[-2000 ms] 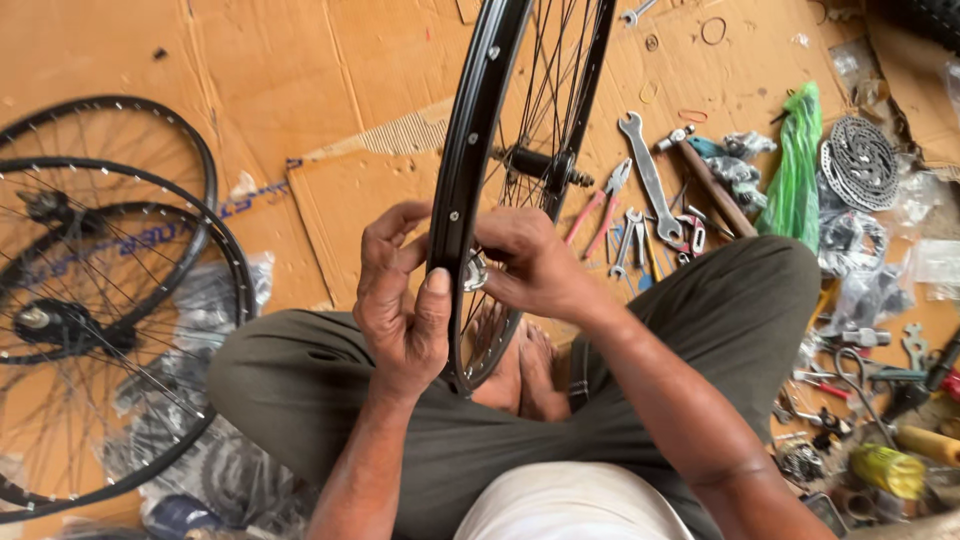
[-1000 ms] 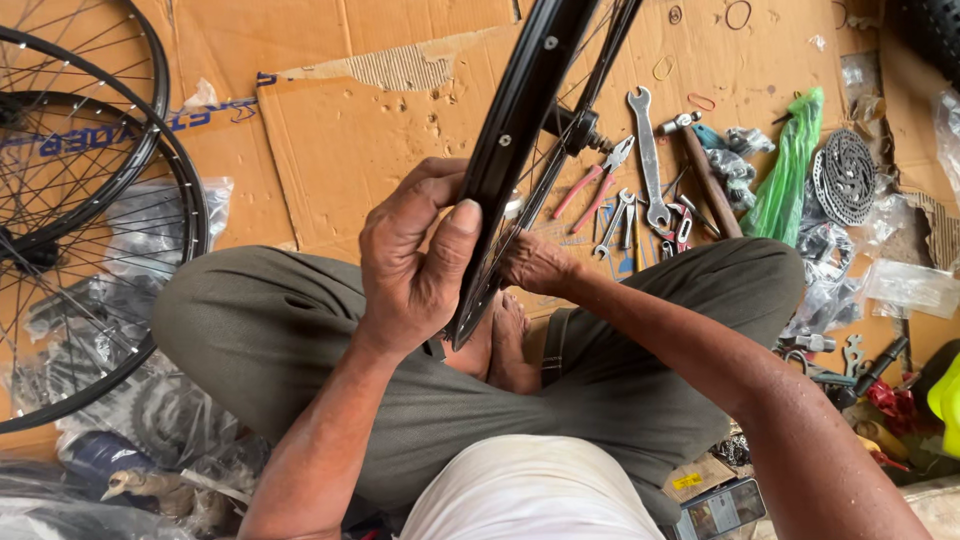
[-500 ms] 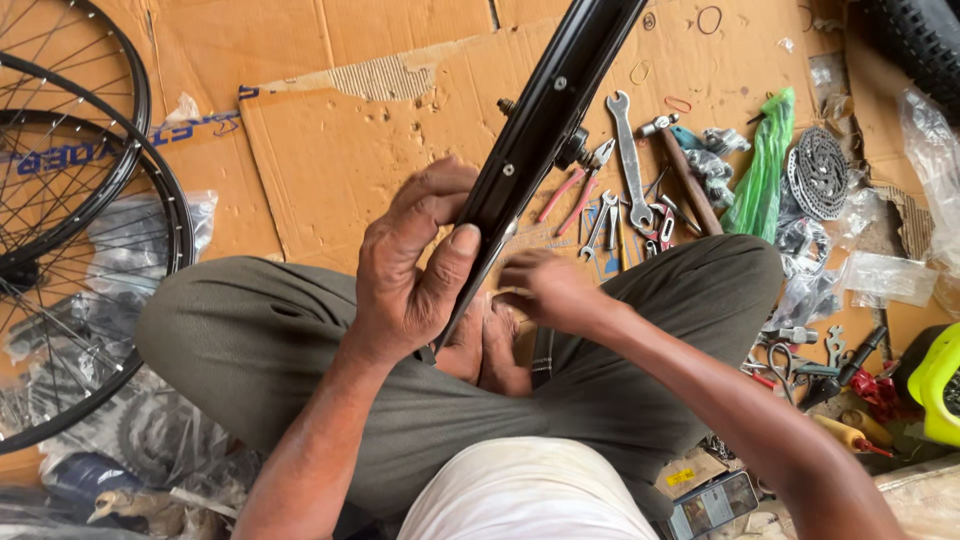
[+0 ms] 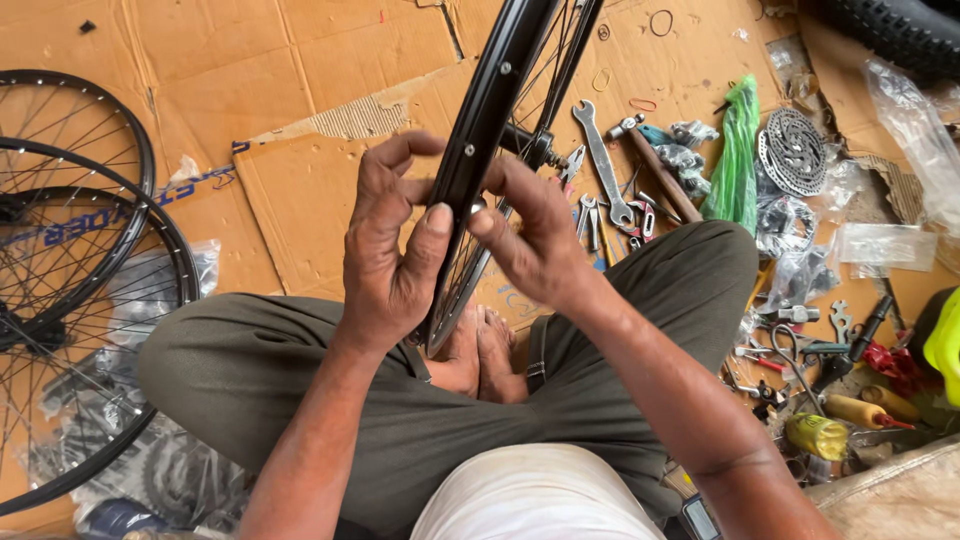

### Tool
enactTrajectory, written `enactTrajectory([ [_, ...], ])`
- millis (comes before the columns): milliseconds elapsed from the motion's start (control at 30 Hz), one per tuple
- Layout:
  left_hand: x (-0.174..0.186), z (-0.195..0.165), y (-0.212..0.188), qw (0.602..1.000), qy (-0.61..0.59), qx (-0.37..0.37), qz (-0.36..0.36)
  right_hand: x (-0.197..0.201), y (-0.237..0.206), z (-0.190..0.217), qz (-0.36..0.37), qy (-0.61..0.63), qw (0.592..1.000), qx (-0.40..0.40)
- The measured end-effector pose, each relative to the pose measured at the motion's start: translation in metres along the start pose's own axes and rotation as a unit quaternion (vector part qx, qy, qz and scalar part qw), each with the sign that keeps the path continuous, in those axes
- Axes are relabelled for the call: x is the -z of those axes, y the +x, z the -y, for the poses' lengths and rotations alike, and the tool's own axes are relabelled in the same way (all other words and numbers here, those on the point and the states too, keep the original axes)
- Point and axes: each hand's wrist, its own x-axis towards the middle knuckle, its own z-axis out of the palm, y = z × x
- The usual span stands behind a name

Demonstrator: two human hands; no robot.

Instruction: The person sits on the floor and assembles a bicycle wheel by hand. They insert spokes into the rim and hub, then tighten the spoke nipples to secure the spokes in place. The person rotates the wheel periodically to access different sections of the rim.

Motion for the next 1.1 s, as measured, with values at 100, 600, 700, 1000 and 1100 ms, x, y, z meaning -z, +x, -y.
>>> enactTrajectory([
  [100, -0.002, 0.002, 0.005, 1.0, -0.016, 0.007, -0.008, 0.002, 0.003, -0.02, -0.021, 0.127, 0.991, -0.041],
  [600, -0.026, 0.047, 0.116, 0.996, 0.004, -0.077, -0.045, -0.085, -0.113, -0.153, -0.378, 0.452, 0.596, -0.545],
  [700, -0.027, 0.048, 0.117, 0.996, -0.007, -0.071, -0.048, -0.093, -0.108, -0.145, -0.29, 0.471, 0.622, -0.554],
  [1000, -0.027, 0.045, 0.106, 0.994, 0.007, -0.087, -0.063, -0.087, -0.089, -0.121, -0.285, 0.437, 0.601, -0.605],
  [1100, -0.026, 0.048, 0.108, 0.995, -0.026, -0.076, -0.054, -0.088, -0.091, -0.127, -0.286, 0.436, 0.606, -0.601],
])
